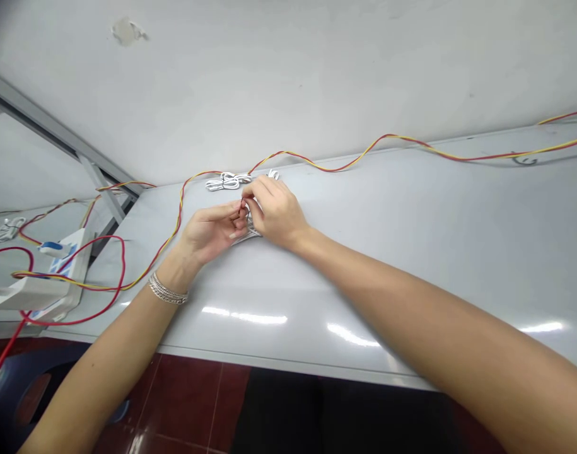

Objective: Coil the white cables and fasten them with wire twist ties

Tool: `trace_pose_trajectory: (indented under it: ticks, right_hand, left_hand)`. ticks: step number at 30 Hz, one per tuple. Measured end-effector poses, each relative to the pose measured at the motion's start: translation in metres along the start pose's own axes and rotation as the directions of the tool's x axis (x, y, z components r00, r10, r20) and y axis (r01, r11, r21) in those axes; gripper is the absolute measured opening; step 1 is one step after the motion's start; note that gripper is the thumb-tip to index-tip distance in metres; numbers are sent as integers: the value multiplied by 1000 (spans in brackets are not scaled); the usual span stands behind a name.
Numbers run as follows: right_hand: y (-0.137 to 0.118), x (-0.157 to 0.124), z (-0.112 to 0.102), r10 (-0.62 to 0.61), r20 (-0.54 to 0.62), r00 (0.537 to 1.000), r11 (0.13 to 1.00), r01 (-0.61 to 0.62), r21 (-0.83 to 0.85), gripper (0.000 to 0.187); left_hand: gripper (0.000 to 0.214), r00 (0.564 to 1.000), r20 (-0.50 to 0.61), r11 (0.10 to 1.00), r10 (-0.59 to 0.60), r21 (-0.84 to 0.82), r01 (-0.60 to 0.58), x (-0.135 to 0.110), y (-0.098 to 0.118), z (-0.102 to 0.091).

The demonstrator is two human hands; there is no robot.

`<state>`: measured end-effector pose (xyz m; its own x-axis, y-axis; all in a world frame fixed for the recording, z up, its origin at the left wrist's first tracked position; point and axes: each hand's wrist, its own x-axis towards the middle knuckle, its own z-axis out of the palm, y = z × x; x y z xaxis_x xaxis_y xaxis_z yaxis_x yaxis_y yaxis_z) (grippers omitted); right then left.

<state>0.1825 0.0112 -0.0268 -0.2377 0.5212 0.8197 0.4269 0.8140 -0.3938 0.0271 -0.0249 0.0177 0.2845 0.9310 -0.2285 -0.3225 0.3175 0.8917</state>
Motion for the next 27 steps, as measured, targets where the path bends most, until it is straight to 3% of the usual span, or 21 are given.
trace_pose_trajectory:
  ticks: [11,16,21,27]
  right_hand:
    - [-1,1,0,15,-26,1000,1000,-15,-10,12]
    - [-1,-1,0,20,-35,999,1000,-21,-18,12]
    - [2,-2,2,30,-16,999,999,-31,-24,11]
    - [4,-3,3,62,-19,998,997,-61,38,10]
  left_hand:
    - [12,997,15,997,77,-15,-77,1,-4,3]
    - [20,993,-42,986,113,127,-107,0,-3,4]
    - [24,958,-103,924,269,308,-226,0,-6,5]
    - [27,920,-114,875,375,370,-311,3,-11,3]
